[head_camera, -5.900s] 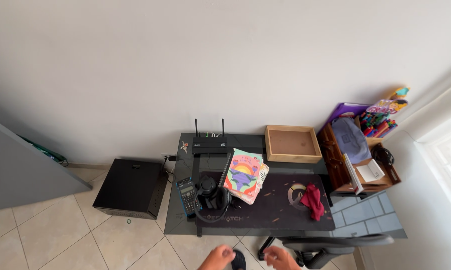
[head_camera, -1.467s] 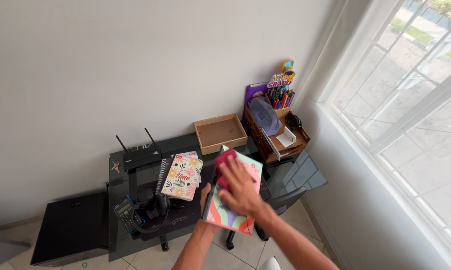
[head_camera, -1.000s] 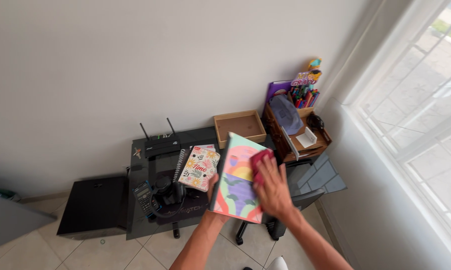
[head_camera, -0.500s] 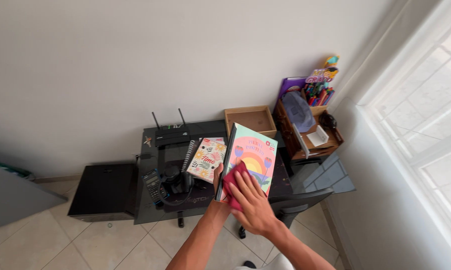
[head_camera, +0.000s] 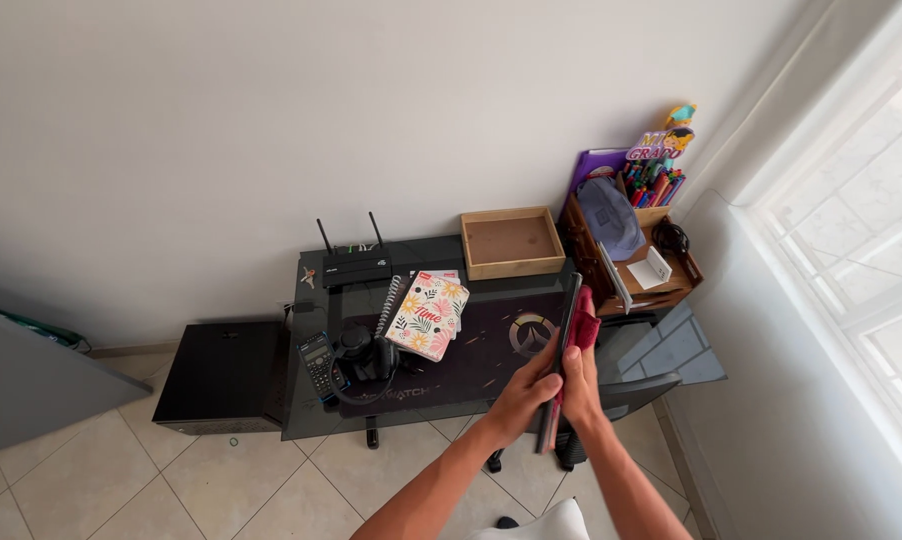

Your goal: The person uses a red cloth to wipe down several notebooks and the surface of a glass desk, then places the notebooks into a wooden tray.

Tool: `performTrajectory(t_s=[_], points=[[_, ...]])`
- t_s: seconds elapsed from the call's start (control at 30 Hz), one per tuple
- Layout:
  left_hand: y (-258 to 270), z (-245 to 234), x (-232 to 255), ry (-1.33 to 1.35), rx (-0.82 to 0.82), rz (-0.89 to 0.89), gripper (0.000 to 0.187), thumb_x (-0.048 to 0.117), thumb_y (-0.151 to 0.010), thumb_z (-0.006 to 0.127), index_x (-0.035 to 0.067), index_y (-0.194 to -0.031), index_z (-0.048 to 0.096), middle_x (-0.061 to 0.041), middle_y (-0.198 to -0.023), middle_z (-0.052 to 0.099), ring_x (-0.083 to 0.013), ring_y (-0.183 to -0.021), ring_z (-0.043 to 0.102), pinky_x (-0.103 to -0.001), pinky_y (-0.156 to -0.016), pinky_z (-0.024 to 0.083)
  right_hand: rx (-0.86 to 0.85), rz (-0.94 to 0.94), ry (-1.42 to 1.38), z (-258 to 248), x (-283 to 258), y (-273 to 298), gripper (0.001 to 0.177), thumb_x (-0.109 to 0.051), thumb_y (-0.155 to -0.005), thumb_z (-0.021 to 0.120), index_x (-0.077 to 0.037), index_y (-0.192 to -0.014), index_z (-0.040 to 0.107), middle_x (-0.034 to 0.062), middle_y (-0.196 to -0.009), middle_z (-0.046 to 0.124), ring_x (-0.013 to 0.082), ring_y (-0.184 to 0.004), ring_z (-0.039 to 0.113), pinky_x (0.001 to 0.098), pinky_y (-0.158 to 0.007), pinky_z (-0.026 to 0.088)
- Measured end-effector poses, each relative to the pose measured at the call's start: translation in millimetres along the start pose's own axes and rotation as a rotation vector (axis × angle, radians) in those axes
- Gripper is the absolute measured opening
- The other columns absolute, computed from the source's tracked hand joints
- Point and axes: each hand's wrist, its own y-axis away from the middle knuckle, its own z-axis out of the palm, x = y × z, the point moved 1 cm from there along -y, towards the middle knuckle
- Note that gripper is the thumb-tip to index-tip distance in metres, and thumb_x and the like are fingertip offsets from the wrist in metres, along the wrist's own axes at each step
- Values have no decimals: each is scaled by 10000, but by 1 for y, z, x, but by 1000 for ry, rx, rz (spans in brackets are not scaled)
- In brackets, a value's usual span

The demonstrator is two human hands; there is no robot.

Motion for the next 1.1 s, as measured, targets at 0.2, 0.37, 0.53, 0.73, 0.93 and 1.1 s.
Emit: performTrajectory(t_s=[0.2, 0.37, 0.53, 0.73, 0.93, 1.1], points=[[-12, 10, 38, -458, 110, 31, 663, 486, -1077, 438, 277, -1657, 194, -189, -1698, 140, -456, -1521, 143, -578, -1227, 142, 191, 333, -679, 16, 7, 29, 645, -162, -904, 660, -36, -1511, 479, 193, -1157, 665, 289, -933, 687, 516, -877, 550], [-13, -12, -19, -816, 215, -36, 574, 418, -1072, 463, 382, -1622, 303, -195, -1681, 116, -537, -1496, 135, -637, -1183, 163, 334, 356, -567, 14, -21, 28, 332, 16, -762, 822, -44, -1074, 728, 141, -862, 745, 244, -707, 715, 382, -649, 570], [-20, -59, -37, -1110, 229, 135, 506, 360, -964, 577, 323, -1467, 554, -88, -1525, 421, -382, -1359, 440, -571, -1038, 385, 520, 378, -483, -8, -6, 27, 198, 9, -804, 805, -76, -963, 721, 78, -815, 737, 177, -694, 710, 343, -674, 574], [-14, -79, 1, -476, 348, -147, 913, 548, -966, 605, 97, -1629, 166, -239, -1573, 335, -416, -1440, 382, -518, -1135, 360, 487, 256, -385, -22, -22, 21, 235, -16, -801, 853, -63, -920, 655, 63, -758, 665, 149, -683, 646, 278, -656, 532], [-5, -45, -3, 534, 330, -219, 700, 634, -1024, 411, 91, -1431, 585, -185, -1227, 691, -292, -1082, 716, -452, -970, 571, 397, 208, 31, -39, 43, 17, 294, -224, -878, 853, -97, -1077, 677, 88, -988, 708, 159, -960, 640, 354, -907, 488], [-2, -26, 10, 531, 377, -257, 616, 588, -1015, 498, 67, -1280, 692, -142, -1074, 748, -233, -928, 761, -378, -802, 641, 362, 100, 439, -37, 45, 3, 418, -173, -990, 664, -10, -1364, 570, 209, -1329, 551, 465, -1263, 546, 583, -1068, 415]])
